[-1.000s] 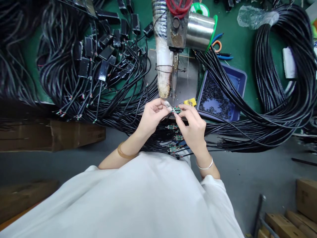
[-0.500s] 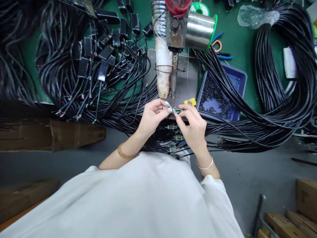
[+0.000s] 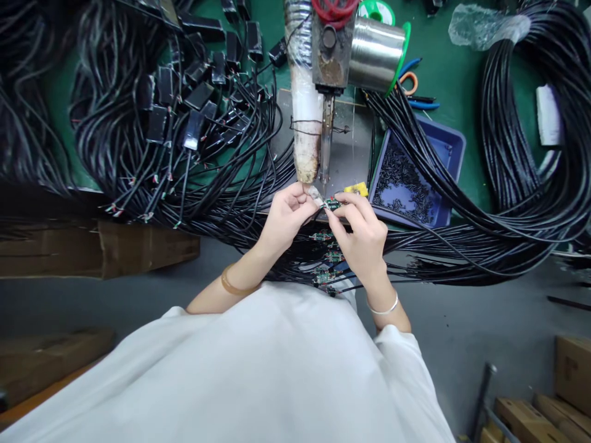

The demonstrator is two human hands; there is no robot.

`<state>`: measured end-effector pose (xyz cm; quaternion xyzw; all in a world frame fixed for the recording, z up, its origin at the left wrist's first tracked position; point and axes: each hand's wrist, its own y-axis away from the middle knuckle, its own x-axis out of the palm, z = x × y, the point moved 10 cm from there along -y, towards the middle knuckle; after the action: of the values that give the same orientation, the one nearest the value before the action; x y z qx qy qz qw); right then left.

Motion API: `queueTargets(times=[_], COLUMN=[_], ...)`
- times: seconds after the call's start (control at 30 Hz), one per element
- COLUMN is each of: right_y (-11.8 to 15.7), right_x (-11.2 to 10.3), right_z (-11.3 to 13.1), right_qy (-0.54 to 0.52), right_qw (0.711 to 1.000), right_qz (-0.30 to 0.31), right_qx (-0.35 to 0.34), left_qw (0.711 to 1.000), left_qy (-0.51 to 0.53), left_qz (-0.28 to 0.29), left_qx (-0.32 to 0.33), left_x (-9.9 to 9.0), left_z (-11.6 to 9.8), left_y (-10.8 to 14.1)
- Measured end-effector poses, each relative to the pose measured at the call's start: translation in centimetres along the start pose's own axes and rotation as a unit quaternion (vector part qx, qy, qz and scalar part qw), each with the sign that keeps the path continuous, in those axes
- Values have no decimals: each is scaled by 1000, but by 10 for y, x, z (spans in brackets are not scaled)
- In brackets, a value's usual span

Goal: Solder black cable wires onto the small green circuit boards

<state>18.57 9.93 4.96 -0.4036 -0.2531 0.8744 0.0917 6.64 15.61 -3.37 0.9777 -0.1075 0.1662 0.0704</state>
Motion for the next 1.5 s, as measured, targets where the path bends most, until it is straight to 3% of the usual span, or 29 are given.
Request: queueTargets(times=[0.2,0.43,0.93,1.23,1.4,1.5], right_y=[-2,4,3,10,12,10], right_x=[-2,5,-2,3,0,-20], right_z=[4,9,10,14,9,0], right_qy=[12,35,41,63,27,-2], right_qw=[1000,998,999,997,999,999], right_qz=[-3,45,11,28,23,-21], right_qx=[-1,-14,-20,-46,-15,36], left_qw=[1000,1000,999,996,992,978], left_qy=[-4,-5,-42,-91,-125,-197], left_qz=[-3,6,-21,-9,-5,-13], left_qx=[11,-23,5,9,22,64], left_x=[0,-3,-2,-5,0,2], left_z=[-6,2,-7,-2,-8,-18], left_y=[0,2,2,7,13,22])
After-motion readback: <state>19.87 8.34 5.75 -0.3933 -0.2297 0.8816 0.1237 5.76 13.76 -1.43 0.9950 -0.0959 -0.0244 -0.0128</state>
